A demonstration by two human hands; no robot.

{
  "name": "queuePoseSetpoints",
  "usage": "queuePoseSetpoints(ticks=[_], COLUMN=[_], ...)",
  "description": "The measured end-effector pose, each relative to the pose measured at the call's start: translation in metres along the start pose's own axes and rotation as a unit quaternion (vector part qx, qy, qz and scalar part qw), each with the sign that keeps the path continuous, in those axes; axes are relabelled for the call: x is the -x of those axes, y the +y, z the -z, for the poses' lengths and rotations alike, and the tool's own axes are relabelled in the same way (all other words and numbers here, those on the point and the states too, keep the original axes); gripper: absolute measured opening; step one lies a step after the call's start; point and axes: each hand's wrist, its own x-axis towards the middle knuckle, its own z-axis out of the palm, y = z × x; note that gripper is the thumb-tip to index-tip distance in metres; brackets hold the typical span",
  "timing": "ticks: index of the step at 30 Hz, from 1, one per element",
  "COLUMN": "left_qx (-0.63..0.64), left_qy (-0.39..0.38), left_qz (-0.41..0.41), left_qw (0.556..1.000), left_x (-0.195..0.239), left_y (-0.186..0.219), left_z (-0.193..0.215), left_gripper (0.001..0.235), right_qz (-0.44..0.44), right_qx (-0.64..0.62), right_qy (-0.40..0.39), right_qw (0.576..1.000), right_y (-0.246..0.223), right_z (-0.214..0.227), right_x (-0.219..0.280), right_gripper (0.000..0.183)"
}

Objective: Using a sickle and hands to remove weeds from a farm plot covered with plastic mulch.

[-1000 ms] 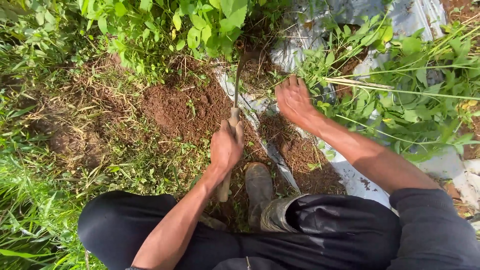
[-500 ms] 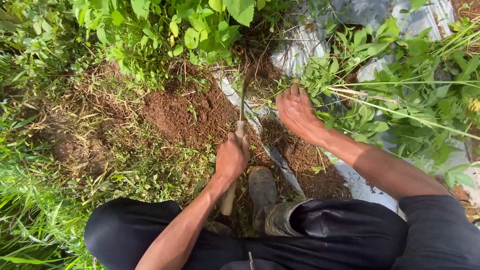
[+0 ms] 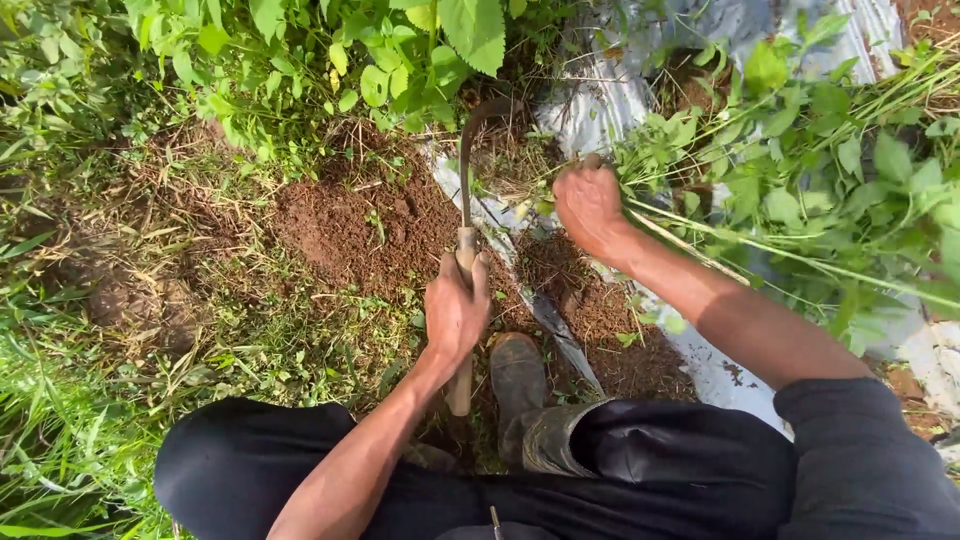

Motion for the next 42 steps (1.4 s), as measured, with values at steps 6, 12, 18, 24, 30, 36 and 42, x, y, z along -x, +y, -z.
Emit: queuePoseSetpoints(ticks=[6,12,18,24,30,36,42], left_qx=[-0.036,-0.303,-0.029,-0.023,-0.106,0.035,-0.032], left_qy=[-0.032,0.135,-0.067,-0.047,0.06,-0.044,-0.074], left_qz=[-0.016,-0.285,0.001,-0.005,-0.159,-0.015,-0.042], left_qw=[0.999,0.899,0.997,0.999,0.98,0.998,0.996], left_x=[-0.005,-0.01,0.003,0.001,0.002,0.001,0.008], left_y=[-0.039,-0.049,-0.04,-0.043,-0.051,-0.036,-0.039], left_z=[-0.017,-0.018,-0.027,-0.025,-0.032,-0.028,-0.035], left_gripper=[0.033,0.021,0.038,0.038,0.02,0.035,0.051], right_qz=[0.065,0.03,0.046,0.06,0.058,0.044,0.035], right_qx=[-0.075,-0.041,0.883,0.969,0.961,0.977,0.963], right_qy=[-0.22,-0.2,-0.039,-0.105,-0.103,-0.083,-0.079], right_qw=[0.97,0.978,0.465,0.217,0.249,0.194,0.255], right_y=[-0.004,-0.015,-0.029,-0.038,-0.044,-0.049,-0.062], right_z=[-0.02,-0.044,-0.061,-0.087,-0.104,-0.12,-0.137], right_x=[0.02,0.041,0.038,0.047,0.073,0.072,0.076], right_gripper=[0.01,0.016,0.028,0.029,0.031,0.032,0.031])
